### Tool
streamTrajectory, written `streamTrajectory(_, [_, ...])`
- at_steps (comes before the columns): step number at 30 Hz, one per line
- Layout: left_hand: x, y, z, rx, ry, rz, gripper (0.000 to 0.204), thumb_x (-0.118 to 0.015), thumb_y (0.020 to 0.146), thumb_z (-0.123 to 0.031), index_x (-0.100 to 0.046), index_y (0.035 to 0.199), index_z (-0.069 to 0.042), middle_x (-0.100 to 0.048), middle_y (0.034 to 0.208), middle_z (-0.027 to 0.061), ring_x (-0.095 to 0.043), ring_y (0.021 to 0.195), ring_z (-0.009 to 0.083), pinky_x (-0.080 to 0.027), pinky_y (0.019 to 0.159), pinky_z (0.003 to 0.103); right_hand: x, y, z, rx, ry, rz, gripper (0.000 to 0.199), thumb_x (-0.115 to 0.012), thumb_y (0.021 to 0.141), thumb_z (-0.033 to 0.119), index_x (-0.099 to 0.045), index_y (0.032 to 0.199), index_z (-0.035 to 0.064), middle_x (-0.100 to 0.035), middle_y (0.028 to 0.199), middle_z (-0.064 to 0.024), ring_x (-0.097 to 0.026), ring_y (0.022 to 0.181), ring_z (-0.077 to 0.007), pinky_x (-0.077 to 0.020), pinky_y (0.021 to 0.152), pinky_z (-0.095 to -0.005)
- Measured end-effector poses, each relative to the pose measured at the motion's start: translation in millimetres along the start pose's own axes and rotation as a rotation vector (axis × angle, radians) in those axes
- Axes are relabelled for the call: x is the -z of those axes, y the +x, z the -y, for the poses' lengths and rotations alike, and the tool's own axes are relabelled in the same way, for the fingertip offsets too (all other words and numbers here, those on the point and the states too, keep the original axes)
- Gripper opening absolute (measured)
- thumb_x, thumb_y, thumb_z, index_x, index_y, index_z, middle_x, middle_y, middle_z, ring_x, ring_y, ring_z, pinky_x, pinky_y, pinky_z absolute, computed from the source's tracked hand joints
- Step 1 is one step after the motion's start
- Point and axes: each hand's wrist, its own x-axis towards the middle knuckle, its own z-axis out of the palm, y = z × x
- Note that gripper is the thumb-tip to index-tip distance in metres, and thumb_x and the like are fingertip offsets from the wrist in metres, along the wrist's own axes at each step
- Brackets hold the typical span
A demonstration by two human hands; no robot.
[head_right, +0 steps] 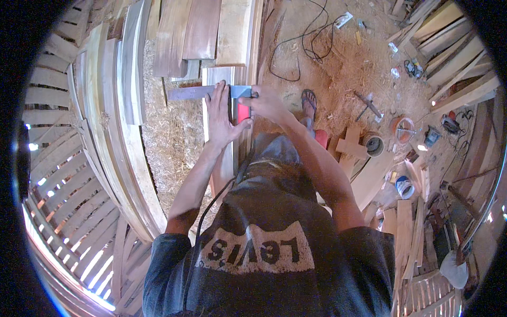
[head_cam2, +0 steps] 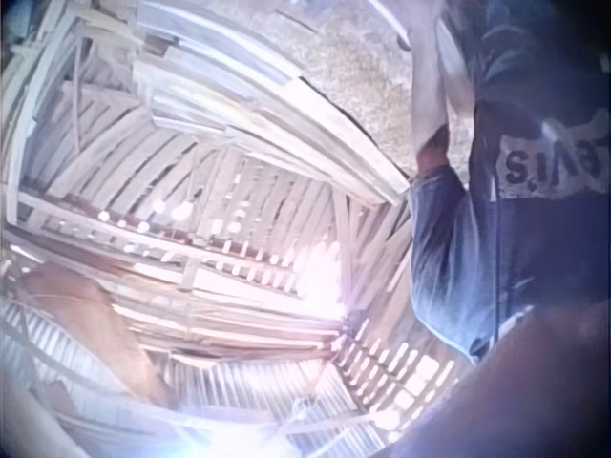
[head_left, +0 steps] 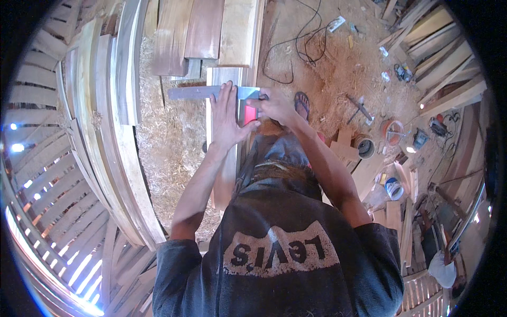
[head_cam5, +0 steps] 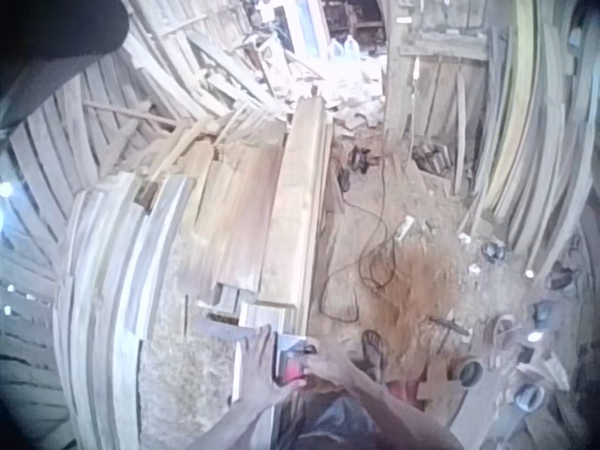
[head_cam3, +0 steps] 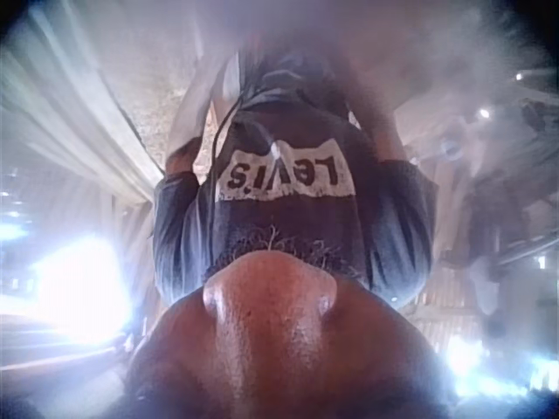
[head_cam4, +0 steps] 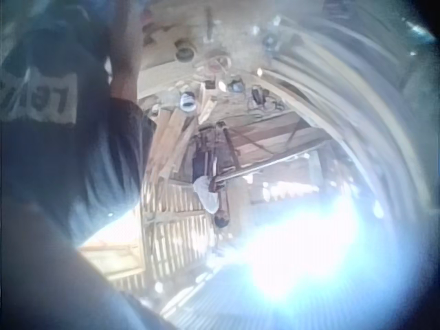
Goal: The person repeatedly measures and marks wooden planks using a combination square and a pencil. They pick up planks from a pile, place them on a workbench, align the square, and draw lines before moving the plank aside and repeating the process with another piece.
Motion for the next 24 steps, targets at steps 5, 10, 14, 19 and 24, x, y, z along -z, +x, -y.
streamTrajectory(5, [-7, -6, 6, -0.003, 0.054, 0.039, 0.105, -0.079, 0.085, -0.053, -0.036, 0.16, 0.007, -0.032, 0.17, 0.0274, -0.026, 0.161, 0.0426, -0.012, 0.129, 0.065, -20, 2, 4, 0.082, -0.191, -0.187, 0.034, -0.083, 0.087, 0.029, -0.079, 0.101, -0.0022, -0.075, 0.078, -0.016, -0.069, 0.069, -0.022, -0.0548, 0.067, -0.0389])
streamTrajectory(10, [-8, -7, 5, 0.008, 0.099, 0.068, 0.1, -0.078, 0.087, -0.048, -0.039, 0.159, 0.009, -0.033, 0.17, 0.028, -0.027, 0.161, 0.0409, -0.012, 0.13, 0.062, -28, -5, 11, 0.14, -0.195, -0.273, 0.035, -0.083, 0.087, 0.028, -0.078, 0.1, -0.0045, -0.075, 0.079, -0.0178, -0.071, 0.07, -0.0235, -0.0556, 0.068, -0.0394])
streamTrajectory(14, [-10, -6, 5, 0.024, 0.123, 0.079, 0.1, -0.078, 0.087, -0.048, -0.038, 0.16, 0.008, -0.033, 0.17, 0.0276, -0.026, 0.162, 0.0399, -0.011, 0.13, 0.062, -25, -3, 13, 0.155, -0.242, -0.252, 0.036, -0.082, 0.087, 0.028, -0.078, 0.101, -0.0053, -0.076, 0.081, -0.0186, -0.072, 0.073, -0.0243, -0.0561, 0.07, -0.0405])
streamTrajectory(19, [-9, -5, 4, 0.013, 0.125, 0.069, 0.101, -0.078, 0.087, -0.046, -0.037, 0.16, 0.008, -0.032, 0.171, 0.0268, -0.025, 0.162, 0.0391, -0.011, 0.131, 0.062, -24, -3, 16, 0.122, -0.266, -0.257, 0.038, -0.082, 0.088, 0.029, -0.077, 0.102, -0.0058, -0.076, 0.083, -0.0201, -0.073, 0.075, -0.0252, -0.0565, 0.072, -0.0408])
streamTrajectory(24, [-8, -7, 5, 0.023, 0.106, 0.063, 0.1, -0.081, 0.086, -0.041, -0.036, 0.163, 0.004, -0.032, 0.17, 0.0289, -0.026, 0.161, 0.0418, -0.012, 0.13, 0.062, -19, -15, 41, 0.179, -0.282, -0.115, 0.039, -0.079, 0.093, 0.03, -0.076, 0.108, -0.0049, -0.076, 0.088, -0.02, -0.073, 0.079, -0.0252, -0.0569, 0.075, -0.0403])
